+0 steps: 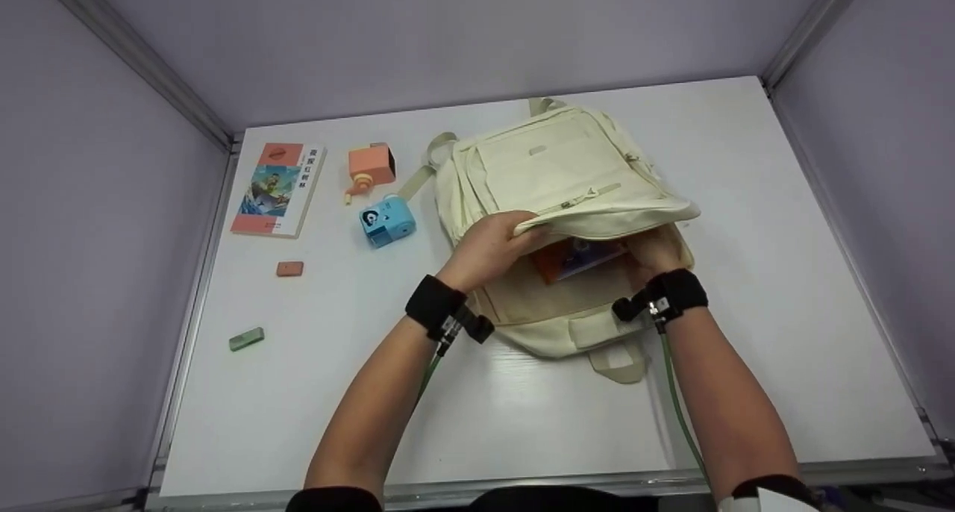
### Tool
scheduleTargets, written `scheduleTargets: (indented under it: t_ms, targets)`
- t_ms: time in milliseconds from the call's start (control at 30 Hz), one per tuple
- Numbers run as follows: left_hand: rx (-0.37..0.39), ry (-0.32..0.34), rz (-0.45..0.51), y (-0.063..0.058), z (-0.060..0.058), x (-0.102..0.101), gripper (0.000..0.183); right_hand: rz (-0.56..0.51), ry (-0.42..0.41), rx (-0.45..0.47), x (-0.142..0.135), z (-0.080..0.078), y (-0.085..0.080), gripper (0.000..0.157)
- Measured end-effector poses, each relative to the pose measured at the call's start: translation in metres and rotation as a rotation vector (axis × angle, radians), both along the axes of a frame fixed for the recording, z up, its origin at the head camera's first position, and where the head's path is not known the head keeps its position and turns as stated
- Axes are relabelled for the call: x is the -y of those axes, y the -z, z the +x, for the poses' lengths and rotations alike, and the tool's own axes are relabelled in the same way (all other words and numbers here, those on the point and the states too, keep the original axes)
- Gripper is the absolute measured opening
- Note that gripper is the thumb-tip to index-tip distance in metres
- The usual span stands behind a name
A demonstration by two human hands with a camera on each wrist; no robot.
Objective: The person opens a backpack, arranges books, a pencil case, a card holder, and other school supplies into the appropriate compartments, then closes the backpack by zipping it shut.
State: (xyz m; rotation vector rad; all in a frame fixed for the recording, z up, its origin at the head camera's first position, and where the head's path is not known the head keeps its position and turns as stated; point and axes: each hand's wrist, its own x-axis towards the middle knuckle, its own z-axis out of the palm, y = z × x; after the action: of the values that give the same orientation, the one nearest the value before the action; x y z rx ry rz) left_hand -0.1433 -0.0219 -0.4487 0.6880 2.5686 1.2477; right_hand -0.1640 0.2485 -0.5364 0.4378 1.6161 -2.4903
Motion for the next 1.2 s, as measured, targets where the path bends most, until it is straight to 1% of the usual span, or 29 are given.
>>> scheduleTargets:
  t_ms: [33, 67, 100, 133, 200, 300, 333, 433, 467, 533, 600, 667, 700, 733, 800, 867, 967, 1033, 1100, 1200]
  targets:
    - [-0.003, 0.000, 0.000, 0.000, 0.000, 0.000, 0.031, 0.038, 0.001, 0.009, 0.001, -0.002, 0.000, 0.020]
    - [-0.005, 0.000, 0.002, 0.000, 0.000, 0.000, 0.031, 0.080, 0.003, 0.016, 0.001, -0.003, -0.001, 0.023]
    - [-0.005, 0.001, 0.005, 0.000, 0.000, 0.000, 0.031, 0.095, 0.007, 0.019, 0.002, -0.004, -0.001, 0.027]
    - [-0.004, 0.001, 0.006, 0.000, 0.000, 0.000, 0.031, 0.144, 0.005, 0.019, 0.002, -0.005, -0.002, 0.029]
    - [-0.002, -0.002, 0.010, 0.000, 0.000, 0.000, 0.031, 0.278, -0.011, 0.008, 0.002, -0.007, -0.004, 0.032]
    - [0.006, -0.014, 0.018, 0.000, 0.000, 0.001, 0.032, 0.397, -0.069, -0.042, 0.001, -0.008, -0.006, 0.040]
    - [0.008, -0.017, 0.021, 0.000, 0.000, 0.001, 0.032, 0.493, -0.095, -0.062, 0.000, -0.007, -0.007, 0.045]
    - [0.015, -0.027, 0.024, 0.000, 0.000, 0.001, 0.032, 0.711, -0.169, -0.151, -0.002, -0.004, -0.008, 0.060]
    - [0.018, -0.028, 0.022, 0.000, 0.000, 0.001, 0.033, 0.835, -0.209, -0.188, -0.002, -0.003, -0.009, 0.061]
    - [0.017, -0.030, 0.016, 0.000, 0.001, 0.001, 0.032, 1.004, -0.211, -0.228, -0.002, -0.001, -0.008, 0.065]
    - [0.020, -0.033, 0.010, 0.001, 0.001, 0.000, 0.033, 1.101, -0.201, -0.261, -0.001, 0.001, -0.006, 0.070]
    - [0.021, -0.036, 0.008, 0.001, 0.001, 0.000, 0.034, 1.146, -0.178, -0.276, 0.001, 0.000, -0.003, 0.074]
    - [0.023, -0.037, 0.008, 0.002, 0.002, 0.000, 0.034, 1.153, -0.146, -0.276, 0.002, 0.000, -0.002, 0.079]
    - [0.024, -0.038, 0.008, 0.002, 0.002, -0.001, 0.034, 1.176, -0.138, -0.284, 0.004, 0.000, -0.002, 0.084]
    - [0.024, -0.036, 0.011, 0.002, 0.002, -0.001, 0.034, 1.246, -0.155, -0.311, 0.006, -0.001, -0.002, 0.087]
    - [0.029, -0.034, 0.013, 0.003, 0.002, -0.001, 0.034, 1.260, -0.146, -0.314, 0.007, 0.000, -0.005, 0.088]
    - [0.034, -0.038, 0.008, 0.003, 0.002, 0.000, 0.033, 1.244, -0.159, -0.337, 0.006, 0.003, -0.010, 0.089]
    - [0.042, -0.042, 0.009, 0.002, 0.003, 0.000, 0.032, 1.217, -0.165, -0.371, 0.004, 0.006, -0.014, 0.089]
    - [0.042, -0.042, 0.011, 0.002, 0.003, 0.000, 0.032, 1.204, -0.210, -0.430, 0.002, 0.010, -0.018, 0.086]
    - [0.045, -0.036, 0.024, 0.001, 0.003, 0.001, 0.033, 1.192, -0.272, -0.458, -0.004, 0.022, -0.026, 0.079]
